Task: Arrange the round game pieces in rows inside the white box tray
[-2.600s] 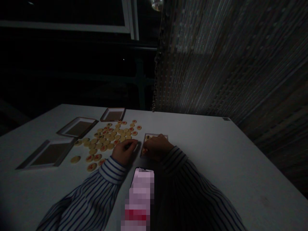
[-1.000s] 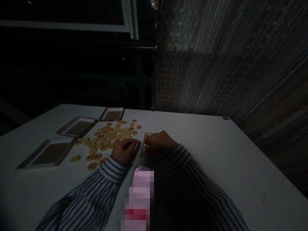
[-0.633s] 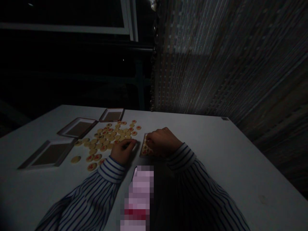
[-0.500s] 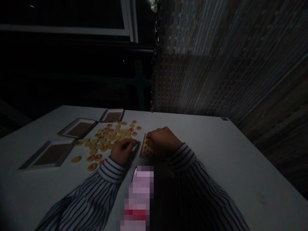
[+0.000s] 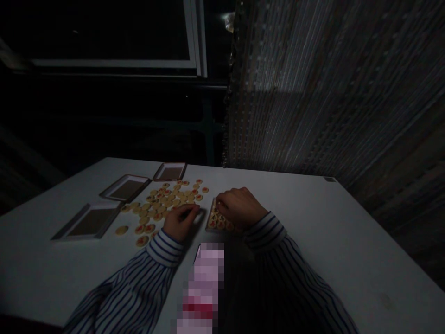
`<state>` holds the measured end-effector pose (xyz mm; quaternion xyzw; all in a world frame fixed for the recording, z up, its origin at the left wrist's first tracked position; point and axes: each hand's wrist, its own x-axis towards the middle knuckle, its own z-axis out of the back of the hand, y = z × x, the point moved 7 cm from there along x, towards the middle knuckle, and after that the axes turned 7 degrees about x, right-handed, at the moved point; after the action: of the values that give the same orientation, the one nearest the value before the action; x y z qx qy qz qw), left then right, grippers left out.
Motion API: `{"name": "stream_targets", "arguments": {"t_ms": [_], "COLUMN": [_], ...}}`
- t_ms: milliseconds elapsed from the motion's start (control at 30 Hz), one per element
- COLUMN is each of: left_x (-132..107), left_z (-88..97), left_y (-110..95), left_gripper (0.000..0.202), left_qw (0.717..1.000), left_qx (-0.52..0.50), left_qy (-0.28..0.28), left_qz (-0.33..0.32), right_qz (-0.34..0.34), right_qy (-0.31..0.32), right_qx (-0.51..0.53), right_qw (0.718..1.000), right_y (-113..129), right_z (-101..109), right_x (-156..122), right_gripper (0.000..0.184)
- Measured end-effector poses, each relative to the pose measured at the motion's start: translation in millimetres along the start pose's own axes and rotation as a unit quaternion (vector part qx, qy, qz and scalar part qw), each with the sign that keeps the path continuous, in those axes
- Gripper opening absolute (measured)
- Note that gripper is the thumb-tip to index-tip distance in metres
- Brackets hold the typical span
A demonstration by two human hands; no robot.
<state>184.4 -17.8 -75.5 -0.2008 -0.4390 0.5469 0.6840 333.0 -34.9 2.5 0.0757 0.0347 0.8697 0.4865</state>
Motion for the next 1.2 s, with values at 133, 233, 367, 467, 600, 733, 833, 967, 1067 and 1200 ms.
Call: {"name": "stream_targets", "arguments": {"t_ms": [133,233,367,467,600,733,833,967,1067,1200], "left_x": [-5,-10,-16,-19,-22,-25,-27,-31,-34,-38], "left_z": [4.3,11.1,23.9,35.7,58.1,81.3,100.2,119.6,126.5,126.1], "left_y": [-6,-11,-15,-15,-11,-3,7,21,31,38], "left_gripper": [0.023,0.022,0.022,0.022,0.023,0.025,0.025,0.027,0.027,0.028], "left_qw": [1.0,0.999,0.998,0.997,0.995,0.99,0.986,0.982,0.978,0.968], "left_qx": [0.013,0.026,0.043,0.058,0.087,0.118,0.141,0.167,0.186,0.224], "left_qy": [0.01,0.016,0.017,0.013,-0.021,-0.042,-0.065,-0.084,-0.092,-0.096], "left_qz": [-0.005,-0.016,-0.036,-0.048,-0.053,-0.061,-0.053,-0.034,-0.032,-0.059], "right_qz": [-0.012,-0.02,-0.009,-0.001,-0.002,-0.014,-0.017,-0.01,-0.005,0.006], "right_qy": [0.004,0.009,-0.008,-0.036,-0.07,-0.083,-0.083,-0.074,-0.059,-0.046], "right_qx": [0.013,0.011,0.007,0.013,0.032,0.04,0.041,0.041,0.034,0.025], "right_qw": [1.0,1.0,1.0,0.999,0.997,0.996,0.996,0.996,0.998,0.999], "right_y": [2,3,7,9,13,19,25,36,44,56], "right_z": [3,4,5,8,13,17,17,15,13,12], "right_x": [-1,-1,0,0,-1,-2,-1,2,6,12], "right_gripper": [0.033,0.033,0.032,0.032,0.031,0.03,0.031,0.031,0.031,0.031]}}
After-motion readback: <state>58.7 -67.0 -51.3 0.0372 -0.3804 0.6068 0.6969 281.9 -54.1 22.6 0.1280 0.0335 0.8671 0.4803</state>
